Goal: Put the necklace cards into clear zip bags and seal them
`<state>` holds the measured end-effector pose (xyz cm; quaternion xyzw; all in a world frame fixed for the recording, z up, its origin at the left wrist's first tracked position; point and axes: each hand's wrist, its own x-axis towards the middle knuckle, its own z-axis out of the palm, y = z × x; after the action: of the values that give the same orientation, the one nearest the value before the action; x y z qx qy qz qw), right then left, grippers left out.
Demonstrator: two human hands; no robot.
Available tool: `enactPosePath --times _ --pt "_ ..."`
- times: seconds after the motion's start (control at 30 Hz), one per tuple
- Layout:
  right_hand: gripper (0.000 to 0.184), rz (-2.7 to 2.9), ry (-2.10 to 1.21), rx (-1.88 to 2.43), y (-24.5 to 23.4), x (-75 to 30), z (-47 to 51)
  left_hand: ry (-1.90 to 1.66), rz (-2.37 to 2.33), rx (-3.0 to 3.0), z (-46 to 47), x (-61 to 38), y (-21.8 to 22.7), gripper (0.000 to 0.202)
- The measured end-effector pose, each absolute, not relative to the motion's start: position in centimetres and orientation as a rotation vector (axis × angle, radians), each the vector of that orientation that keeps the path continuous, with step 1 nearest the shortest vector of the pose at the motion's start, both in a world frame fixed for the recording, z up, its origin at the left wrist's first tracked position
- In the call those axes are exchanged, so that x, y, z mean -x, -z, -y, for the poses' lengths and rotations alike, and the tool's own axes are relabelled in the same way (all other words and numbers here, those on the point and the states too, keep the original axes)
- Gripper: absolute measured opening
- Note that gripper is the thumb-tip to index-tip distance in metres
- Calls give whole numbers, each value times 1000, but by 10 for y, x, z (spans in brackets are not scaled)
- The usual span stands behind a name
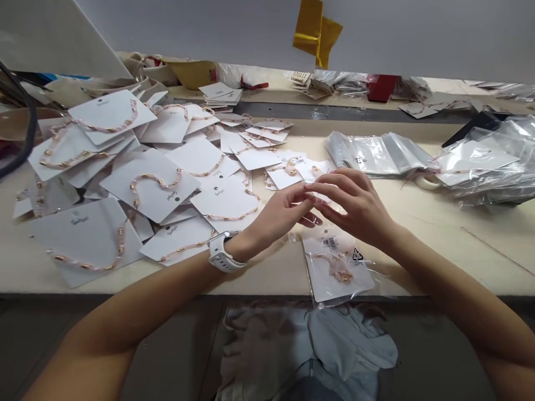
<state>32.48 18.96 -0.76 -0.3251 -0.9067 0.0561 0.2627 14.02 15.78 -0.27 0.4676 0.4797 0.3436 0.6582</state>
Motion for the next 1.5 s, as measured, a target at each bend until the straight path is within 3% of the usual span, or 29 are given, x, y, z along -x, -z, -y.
enactPosePath --times 0.1,0.4,0.7,0.83,1.0,1.17,1.37,1.4,1.5 --pt "15 2374 -219 855 12 -324 -189 -709 -1053 -1130 -155 -140 5 33" --pt "10 2311 -679 919 -1 -333 -191 -623 -989 -1299 -150 -141 9 18" --pt "18 2274 -177 886 15 -332 -190 -588 -989 -1295 -152 -135 5 35" --pt "15 2108 -276 1044 14 -336 -199 -570 -1002 -1218 -151 -134 5 31" --pt "12 1443 -599 1208 7 -368 -239 -642 -1068 -1114 -153 -134 2 25" --pt "23 894 -575 1482 -3 -410 -271 -799 -1173 -1158 -161 -125 -4 20" --pt "11 1258 -544 1838 -9 -430 -270 -929 -1295 -1230 -170 -115 -1 20" --pt "13 1341 -564 1900 -8 -430 -268 -933 -1308 -1245 -171 -114 0 20" --pt "53 1604 -495 2002 -4 -427 -262 -935 -1357 -1261 -175 -112 2 20"
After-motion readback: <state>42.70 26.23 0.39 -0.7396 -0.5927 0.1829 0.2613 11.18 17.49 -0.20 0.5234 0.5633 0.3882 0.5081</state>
